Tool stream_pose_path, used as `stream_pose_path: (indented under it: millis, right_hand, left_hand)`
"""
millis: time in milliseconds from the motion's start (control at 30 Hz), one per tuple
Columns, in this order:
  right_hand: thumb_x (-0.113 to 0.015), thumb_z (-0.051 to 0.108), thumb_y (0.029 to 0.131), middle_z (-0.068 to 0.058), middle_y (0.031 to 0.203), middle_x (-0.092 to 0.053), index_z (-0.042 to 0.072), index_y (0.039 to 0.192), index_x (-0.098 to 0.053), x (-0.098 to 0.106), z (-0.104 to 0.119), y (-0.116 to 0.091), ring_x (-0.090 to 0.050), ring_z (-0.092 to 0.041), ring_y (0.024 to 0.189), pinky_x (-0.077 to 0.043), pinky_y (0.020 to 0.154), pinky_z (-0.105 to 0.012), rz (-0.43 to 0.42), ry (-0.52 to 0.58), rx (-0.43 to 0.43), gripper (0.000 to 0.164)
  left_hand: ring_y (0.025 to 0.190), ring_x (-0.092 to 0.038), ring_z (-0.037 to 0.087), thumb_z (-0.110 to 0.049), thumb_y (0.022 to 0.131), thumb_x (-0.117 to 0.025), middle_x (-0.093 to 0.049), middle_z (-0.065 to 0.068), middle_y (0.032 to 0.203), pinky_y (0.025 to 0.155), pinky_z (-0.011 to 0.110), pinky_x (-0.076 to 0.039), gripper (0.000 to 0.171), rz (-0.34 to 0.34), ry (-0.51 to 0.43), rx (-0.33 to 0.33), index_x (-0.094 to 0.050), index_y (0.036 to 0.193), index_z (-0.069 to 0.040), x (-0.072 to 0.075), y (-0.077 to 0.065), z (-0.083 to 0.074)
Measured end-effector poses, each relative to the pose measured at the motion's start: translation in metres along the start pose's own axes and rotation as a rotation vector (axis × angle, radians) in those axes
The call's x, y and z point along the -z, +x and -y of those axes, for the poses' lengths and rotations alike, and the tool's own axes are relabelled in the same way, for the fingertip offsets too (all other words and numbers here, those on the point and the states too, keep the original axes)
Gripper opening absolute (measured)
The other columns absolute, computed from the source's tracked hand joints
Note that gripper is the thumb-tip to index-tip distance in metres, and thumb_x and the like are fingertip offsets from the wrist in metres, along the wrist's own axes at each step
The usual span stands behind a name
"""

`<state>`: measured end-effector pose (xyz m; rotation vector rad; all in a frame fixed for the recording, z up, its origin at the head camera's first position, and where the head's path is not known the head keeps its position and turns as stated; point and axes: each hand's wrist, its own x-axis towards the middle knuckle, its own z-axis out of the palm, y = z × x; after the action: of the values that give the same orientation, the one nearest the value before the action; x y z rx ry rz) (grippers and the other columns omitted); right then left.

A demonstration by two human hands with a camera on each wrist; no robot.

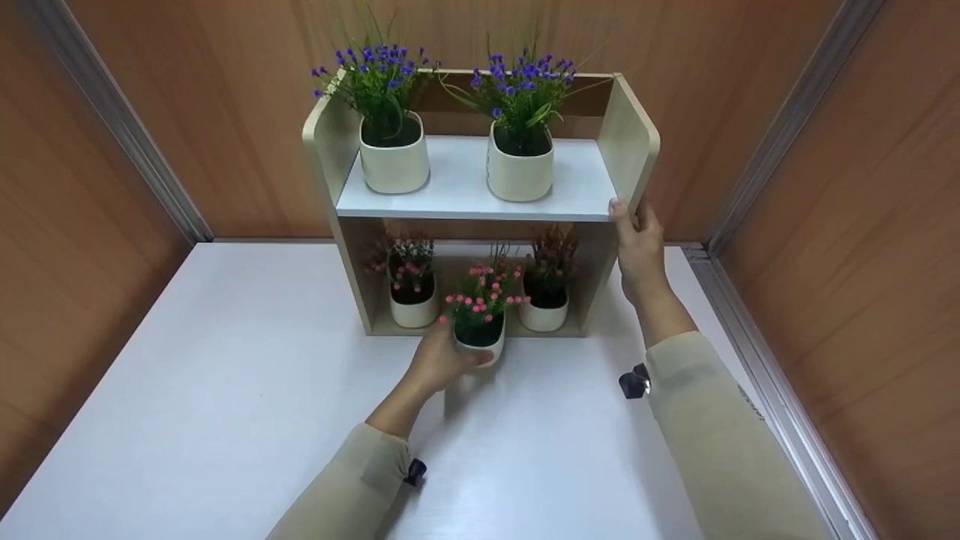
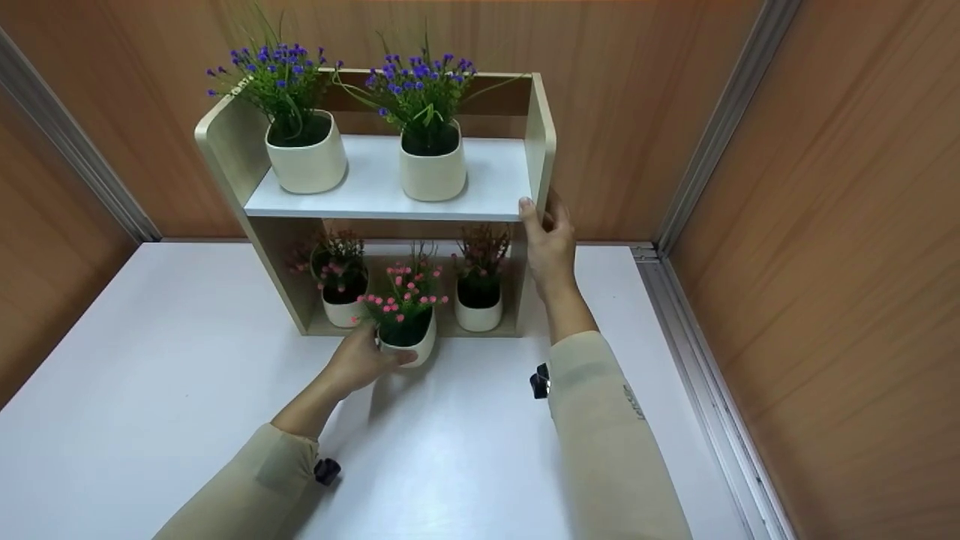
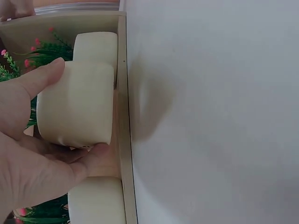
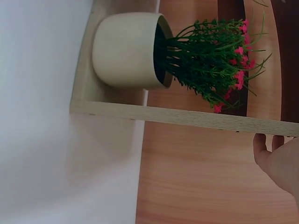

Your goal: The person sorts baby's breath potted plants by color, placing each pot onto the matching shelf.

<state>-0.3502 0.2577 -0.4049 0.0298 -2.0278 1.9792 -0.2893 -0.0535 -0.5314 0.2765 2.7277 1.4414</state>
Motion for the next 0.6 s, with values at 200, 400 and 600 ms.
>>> stream_pose_path:
  millis: [200, 400, 600]
  right_hand:
    - [-0.063, 0.045, 0.109, -0.007, 0.179, -0.032, 0.022, 0.173, -0.027, 0.002, 0.001, -0.001, -0.028, -0.026, 0.168, -0.020, 0.140, -0.051, -0.006, 0.007, -0.010, 0.077]
    - [-0.061, 0.045, 0.109, -0.007, 0.178, -0.033, 0.022, 0.173, -0.027, 0.001, 0.000, 0.000, -0.030, -0.026, 0.167, -0.021, 0.139, -0.050, -0.003, 0.009, -0.006, 0.076]
    - [-0.062, 0.045, 0.108, -0.007, 0.178, -0.033, 0.020, 0.172, -0.028, -0.001, -0.002, 0.001, -0.028, -0.024, 0.167, -0.021, 0.140, -0.048, -0.012, 0.012, -0.007, 0.077]
  left_hand:
    - [0.145, -0.059, 0.037, -0.031, 0.087, -0.093, -0.065, 0.015, 0.151, 0.126, 0.057, -0.044, 0.079, -0.019, 0.023, -0.022, -0.056, 0.154, -0.012, -0.011, 0.017, 0.002]
    - [0.153, -0.052, 0.038, -0.032, 0.091, -0.090, -0.057, 0.018, 0.160, 0.131, 0.055, -0.039, 0.087, -0.047, 0.007, 0.001, -0.046, 0.162, -0.009, -0.018, 0.027, 0.002]
    - [0.159, -0.045, 0.038, -0.029, 0.094, -0.087, -0.048, 0.020, 0.168, 0.134, 0.052, -0.034, 0.092, -0.050, -0.012, 0.056, -0.035, 0.167, -0.007, -0.023, 0.039, 0.003]
